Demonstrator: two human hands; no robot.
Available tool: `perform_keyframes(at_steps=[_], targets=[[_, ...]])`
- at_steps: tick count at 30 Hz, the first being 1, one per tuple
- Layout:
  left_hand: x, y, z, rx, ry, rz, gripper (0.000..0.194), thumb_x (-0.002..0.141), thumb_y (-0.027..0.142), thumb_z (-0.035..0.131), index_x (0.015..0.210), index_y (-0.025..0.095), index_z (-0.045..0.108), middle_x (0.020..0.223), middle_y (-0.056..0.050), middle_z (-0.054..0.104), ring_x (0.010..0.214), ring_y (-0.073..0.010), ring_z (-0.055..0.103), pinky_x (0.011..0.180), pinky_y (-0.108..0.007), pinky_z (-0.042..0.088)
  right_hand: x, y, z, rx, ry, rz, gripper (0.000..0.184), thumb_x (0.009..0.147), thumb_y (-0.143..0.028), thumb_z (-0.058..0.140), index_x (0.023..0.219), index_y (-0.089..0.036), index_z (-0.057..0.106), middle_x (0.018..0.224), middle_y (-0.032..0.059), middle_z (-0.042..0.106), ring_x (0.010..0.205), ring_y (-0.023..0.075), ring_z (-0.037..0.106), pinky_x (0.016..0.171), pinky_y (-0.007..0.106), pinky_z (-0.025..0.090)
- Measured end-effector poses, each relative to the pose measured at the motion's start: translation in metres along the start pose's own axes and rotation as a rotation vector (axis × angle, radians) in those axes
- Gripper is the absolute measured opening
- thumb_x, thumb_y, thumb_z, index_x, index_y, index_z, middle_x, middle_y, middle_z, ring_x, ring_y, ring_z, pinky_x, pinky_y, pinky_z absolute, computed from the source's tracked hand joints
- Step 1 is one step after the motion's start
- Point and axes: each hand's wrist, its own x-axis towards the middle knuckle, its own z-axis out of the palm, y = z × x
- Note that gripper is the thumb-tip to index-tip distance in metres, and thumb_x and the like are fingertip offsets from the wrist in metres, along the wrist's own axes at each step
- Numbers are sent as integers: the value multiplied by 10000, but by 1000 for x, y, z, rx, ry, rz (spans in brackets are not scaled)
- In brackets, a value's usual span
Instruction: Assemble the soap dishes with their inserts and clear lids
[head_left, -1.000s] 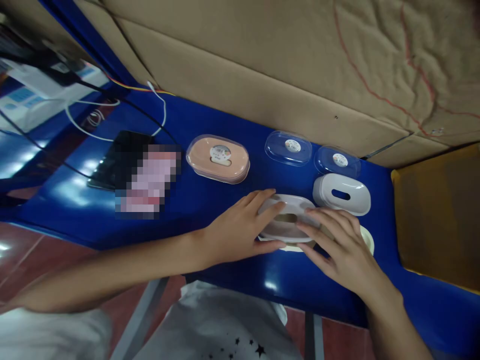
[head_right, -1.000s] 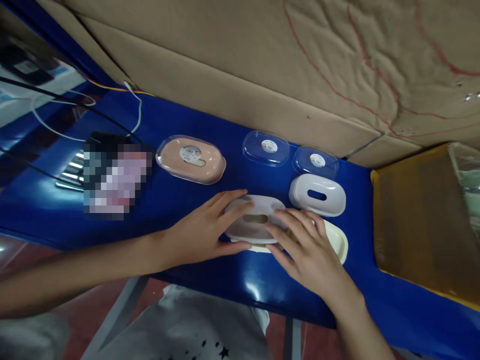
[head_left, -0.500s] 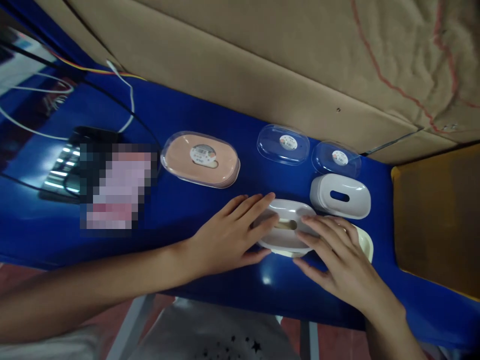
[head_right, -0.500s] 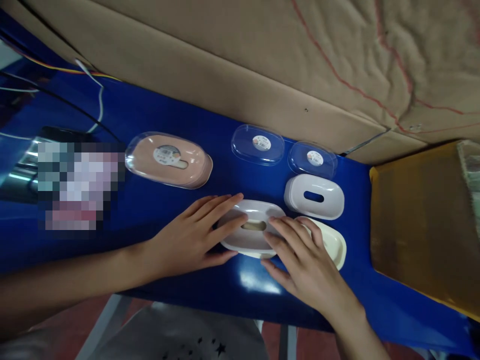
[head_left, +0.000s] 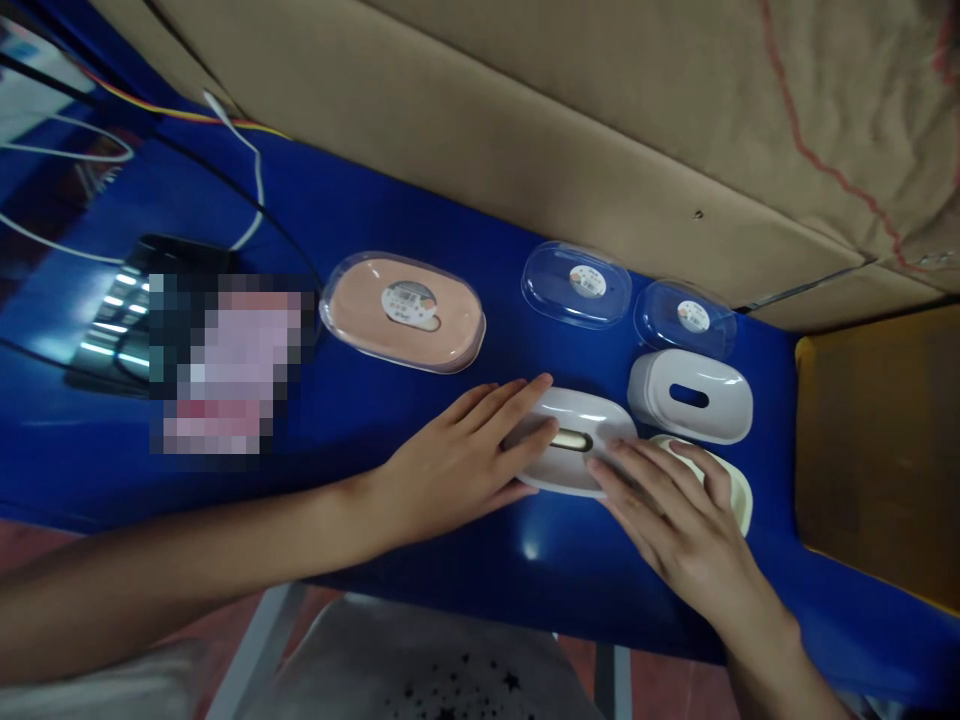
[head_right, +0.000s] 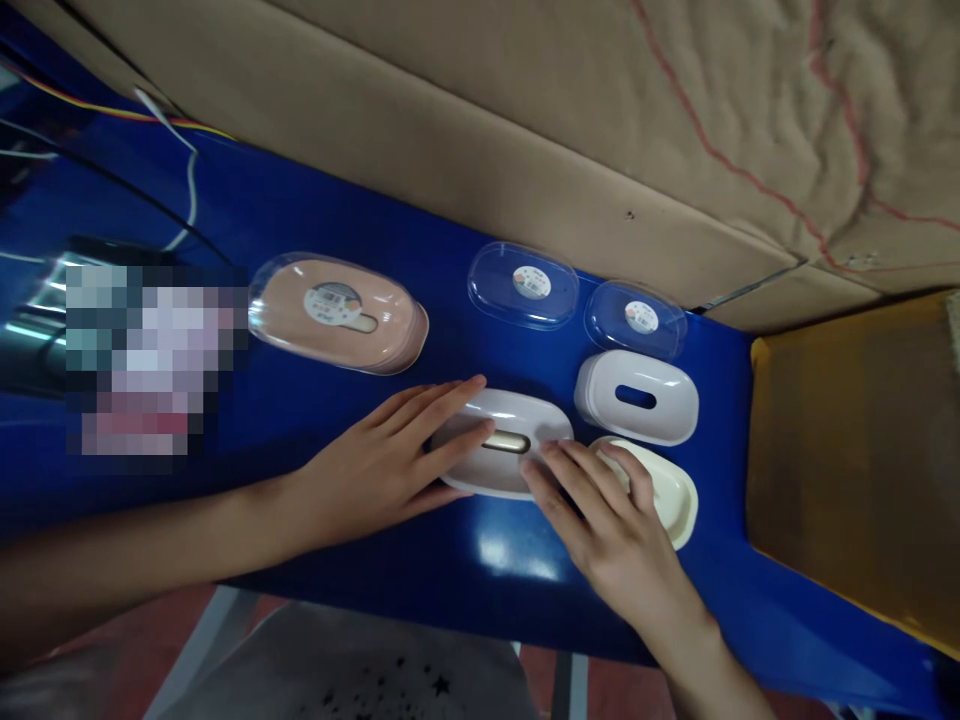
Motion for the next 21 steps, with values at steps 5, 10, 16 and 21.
perform_keyframes(at_steps=[5,10,16,21], targets=[[0,-3,4,20,8,6,704,1005,354,791,1604,138,491,1735,-282,386,1534,-434,524,1207,-576,514,0,-1,2,-17,-27,-18,532,1040,-23,595,1541,-201,617,1560,99,674,1402,272,628,1225,494,348],[1,-2,1,-7,35,32,669,1075,531,651,1603,144,508,1728,-301,383,1570,-448,475,1222,-617,483,6,-2,7,-11,-17,-13,485,1053,-65,611,1517,-203,629,1555,97,678,1393,274,635,1201,493,359],[46,-6,-22,173,72,-69,482,1127,306,534,1584,152,547,1702,-284,436,1532,-432,526,1207,-594,479,10,-2,12,-11,-8,-5,413,1100,-250,612,1511,-204,621,1579,126,651,1431,296,599,1196,516,371],[115,-20,-28,260,-114,-322,647,1086,278,603,1676,93,414,1748,-326,320,1614,-460,386,1247,-579,395,9,2,11,-2,29,-9,401,1102,-289,607,1497,-226,622,1587,153,629,1450,309,571,1192,535,388]])
